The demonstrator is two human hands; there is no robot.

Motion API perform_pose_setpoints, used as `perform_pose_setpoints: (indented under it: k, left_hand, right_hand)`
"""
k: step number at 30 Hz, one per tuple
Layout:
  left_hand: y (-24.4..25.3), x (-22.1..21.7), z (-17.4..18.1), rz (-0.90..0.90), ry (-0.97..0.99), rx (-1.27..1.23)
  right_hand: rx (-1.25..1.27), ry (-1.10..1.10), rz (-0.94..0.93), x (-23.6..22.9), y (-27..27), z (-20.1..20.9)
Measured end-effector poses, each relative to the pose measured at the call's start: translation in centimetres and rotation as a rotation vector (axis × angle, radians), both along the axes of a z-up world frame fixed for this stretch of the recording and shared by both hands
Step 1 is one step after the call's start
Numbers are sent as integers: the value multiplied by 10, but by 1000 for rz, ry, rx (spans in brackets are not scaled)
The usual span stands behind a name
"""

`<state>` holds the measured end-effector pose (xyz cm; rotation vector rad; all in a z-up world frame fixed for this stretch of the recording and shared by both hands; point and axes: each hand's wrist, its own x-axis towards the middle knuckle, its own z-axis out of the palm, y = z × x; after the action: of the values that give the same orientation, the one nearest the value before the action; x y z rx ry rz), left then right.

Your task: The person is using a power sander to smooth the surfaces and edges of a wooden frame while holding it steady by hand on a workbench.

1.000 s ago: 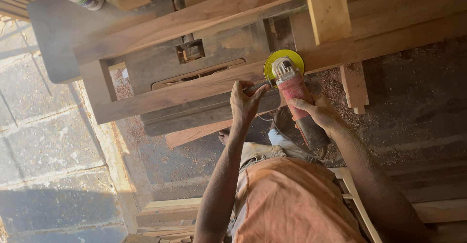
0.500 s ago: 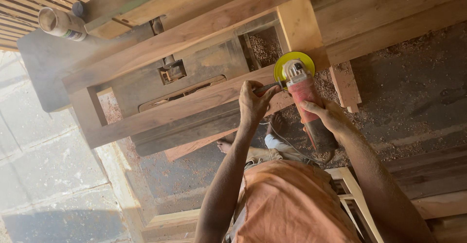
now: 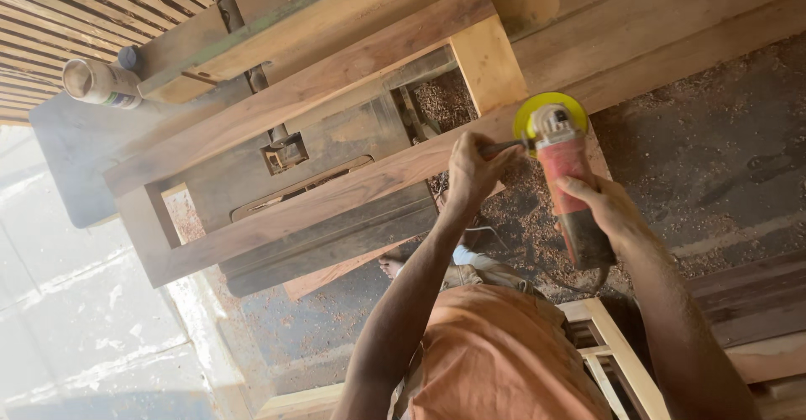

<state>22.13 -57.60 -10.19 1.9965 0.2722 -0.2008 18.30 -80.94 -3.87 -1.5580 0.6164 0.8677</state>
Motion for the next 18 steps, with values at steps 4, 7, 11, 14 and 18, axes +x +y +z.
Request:
perform_pose_setpoints:
  k: [4, 7, 11, 14, 18]
  left_hand:
    - [-15, 14, -1, -142, -238, 74]
    - [-12, 28, 4, -205, -135, 21]
    - [12, 16, 10, -145, -53, -68]
    - [33, 9, 22, -142, -169, 52]
    - [59, -7, 36, -130, -154, 176]
  right_hand:
    - [-50, -36, -187, -13, -7, 9]
    - [64, -127, -206, -14, -3, 14]
    - [261, -65, -265, -24, 17, 8]
    - [380, -29, -258, -29, 39, 5]
    - [452, 66, -277, -46, 66, 3]
